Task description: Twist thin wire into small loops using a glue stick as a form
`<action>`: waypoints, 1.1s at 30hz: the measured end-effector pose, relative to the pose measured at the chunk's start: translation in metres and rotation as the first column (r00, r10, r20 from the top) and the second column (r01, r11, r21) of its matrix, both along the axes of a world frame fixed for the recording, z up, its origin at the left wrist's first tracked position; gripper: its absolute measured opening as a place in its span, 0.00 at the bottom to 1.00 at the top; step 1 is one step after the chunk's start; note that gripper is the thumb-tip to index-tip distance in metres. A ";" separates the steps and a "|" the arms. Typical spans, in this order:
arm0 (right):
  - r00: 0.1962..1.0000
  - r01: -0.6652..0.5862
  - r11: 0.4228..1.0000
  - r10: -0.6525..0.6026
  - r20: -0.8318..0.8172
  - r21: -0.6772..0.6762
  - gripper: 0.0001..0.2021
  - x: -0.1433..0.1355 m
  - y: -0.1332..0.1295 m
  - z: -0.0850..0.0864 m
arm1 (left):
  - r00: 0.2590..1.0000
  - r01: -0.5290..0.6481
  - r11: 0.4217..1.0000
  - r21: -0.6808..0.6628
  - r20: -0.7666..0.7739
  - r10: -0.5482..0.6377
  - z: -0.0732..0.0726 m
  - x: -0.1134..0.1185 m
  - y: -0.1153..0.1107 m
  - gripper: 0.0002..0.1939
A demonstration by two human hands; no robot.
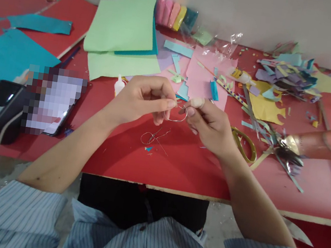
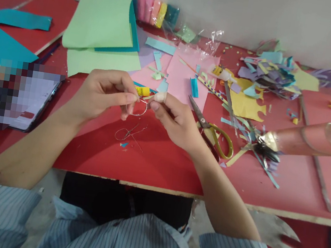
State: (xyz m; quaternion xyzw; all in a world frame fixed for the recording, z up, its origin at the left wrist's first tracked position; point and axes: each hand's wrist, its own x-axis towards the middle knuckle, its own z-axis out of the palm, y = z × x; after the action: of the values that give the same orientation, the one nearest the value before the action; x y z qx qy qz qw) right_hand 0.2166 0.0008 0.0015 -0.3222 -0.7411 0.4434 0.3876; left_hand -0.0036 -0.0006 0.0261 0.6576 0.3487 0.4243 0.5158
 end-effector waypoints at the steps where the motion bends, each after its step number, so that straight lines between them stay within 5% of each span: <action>1: 1.000 0.008 1.000 -0.009 -0.001 -0.008 0.13 0.000 0.000 0.000 | 1.000 0.002 1.000 -0.006 0.003 -0.002 0.000 0.000 0.000 0.09; 6: 0.998 0.001 0.998 -0.004 -0.060 -0.061 0.13 0.000 -0.003 0.004 | 0.995 0.061 0.998 -0.023 0.080 -0.059 0.000 -0.002 0.001 0.06; 16: 0.987 -0.152 0.977 0.141 0.080 0.149 0.14 0.004 0.003 0.013 | 0.962 0.250 0.964 -0.088 -0.093 -0.257 0.005 -0.007 0.003 0.05; 24: 0.912 0.114 0.934 -0.234 0.337 0.340 0.11 0.006 -0.004 0.011 | 0.980 0.029 0.998 0.049 -0.196 -0.019 0.003 -0.007 0.006 0.06; 33: 0.812 0.029 0.906 -0.268 0.519 0.422 0.08 0.006 -0.006 0.016 | 0.867 0.094 0.896 0.434 -0.477 0.141 -0.006 -0.007 0.007 0.05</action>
State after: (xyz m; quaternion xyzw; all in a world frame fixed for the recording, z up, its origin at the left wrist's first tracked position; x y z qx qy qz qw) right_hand 0.2225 -0.0053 0.0175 -0.4122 -0.8679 0.1369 0.2412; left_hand -0.0105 0.0060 0.0199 0.8398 0.3716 0.3151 0.2396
